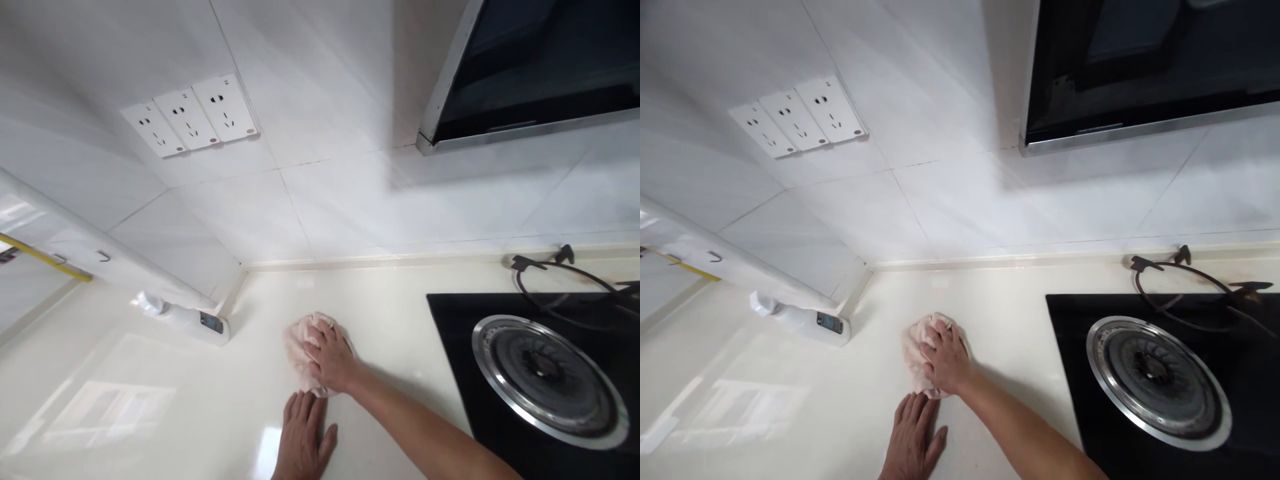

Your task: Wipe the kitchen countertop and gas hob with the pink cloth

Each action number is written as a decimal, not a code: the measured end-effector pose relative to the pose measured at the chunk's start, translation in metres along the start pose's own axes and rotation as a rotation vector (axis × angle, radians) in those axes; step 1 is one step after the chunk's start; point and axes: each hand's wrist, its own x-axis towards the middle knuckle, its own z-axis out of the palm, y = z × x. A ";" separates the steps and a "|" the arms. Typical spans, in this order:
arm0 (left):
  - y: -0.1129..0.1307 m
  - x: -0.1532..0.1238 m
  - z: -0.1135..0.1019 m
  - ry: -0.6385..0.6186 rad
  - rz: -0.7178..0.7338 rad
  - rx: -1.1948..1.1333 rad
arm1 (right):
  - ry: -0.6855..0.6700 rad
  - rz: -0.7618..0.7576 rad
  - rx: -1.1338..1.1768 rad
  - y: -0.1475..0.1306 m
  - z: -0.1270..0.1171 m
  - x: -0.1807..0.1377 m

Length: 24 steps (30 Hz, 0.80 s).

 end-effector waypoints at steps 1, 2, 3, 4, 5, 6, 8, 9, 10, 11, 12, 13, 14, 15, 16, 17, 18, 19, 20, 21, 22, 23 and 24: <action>0.000 0.000 0.000 -0.007 0.001 0.000 | 0.005 -0.012 0.004 0.003 0.000 -0.004; 0.000 0.000 0.000 -0.015 0.005 0.007 | 0.012 -0.013 0.006 0.009 -0.001 -0.007; 0.000 0.000 -0.001 -0.023 0.009 0.018 | 0.021 -0.004 0.004 0.016 -0.003 -0.009; 0.000 0.001 -0.001 -0.030 0.013 0.030 | 0.032 0.016 -0.001 0.026 -0.004 -0.010; 0.001 0.001 -0.002 -0.034 0.014 0.042 | 0.044 0.044 -0.010 0.036 -0.007 -0.011; 0.001 0.002 -0.003 -0.036 0.013 0.051 | 0.058 0.081 -0.022 0.048 -0.010 -0.012; 0.002 0.003 -0.004 -0.033 0.010 0.060 | 0.094 0.178 -0.054 0.074 -0.017 -0.016; 0.003 0.003 -0.005 -0.031 0.008 0.061 | 0.116 0.235 -0.073 0.088 -0.022 -0.019; 0.003 0.003 -0.005 -0.027 0.007 0.062 | 0.141 0.293 -0.095 0.101 -0.026 -0.023; 0.003 0.003 -0.005 -0.024 0.006 0.063 | 0.166 0.350 -0.117 0.115 -0.031 -0.028; 0.003 0.002 -0.004 -0.020 0.006 0.066 | 0.192 0.404 -0.140 0.128 -0.036 -0.034; 0.003 0.002 -0.004 -0.014 0.007 0.070 | 0.215 0.451 -0.162 0.140 -0.041 -0.042; 0.003 0.002 -0.003 -0.009 0.009 0.075 | 0.237 0.492 -0.183 0.150 -0.045 -0.050; 0.003 0.001 -0.003 -0.005 0.011 0.078 | 0.255 0.525 -0.201 0.158 -0.048 -0.059; 0.002 0.001 -0.003 -0.001 0.013 0.078 | 0.272 0.550 -0.218 0.164 -0.049 -0.068; 0.002 0.001 -0.002 0.000 0.014 0.076 | 0.286 0.567 -0.232 0.168 -0.050 -0.077; 0.002 0.001 -0.002 -0.001 0.012 0.071 | 0.298 0.578 -0.243 0.169 -0.050 -0.085; 0.001 0.001 -0.002 -0.002 0.008 0.066 | 0.310 0.584 -0.253 0.168 -0.048 -0.092; 0.001 0.000 -0.001 -0.003 0.006 0.060 | 0.321 0.588 -0.261 0.165 -0.045 -0.099; 0.001 0.000 -0.001 -0.002 0.005 0.055 | 0.332 0.591 -0.268 0.161 -0.042 -0.105; 0.001 0.001 -0.001 -0.001 0.006 0.054 | 0.342 0.594 -0.274 0.156 -0.038 -0.110; 0.001 0.001 -0.001 0.002 0.007 0.057 | 0.349 0.598 -0.278 0.151 -0.033 -0.115; 0.001 0.001 0.000 0.006 0.011 0.064 | 0.357 0.599 -0.282 0.145 -0.029 -0.119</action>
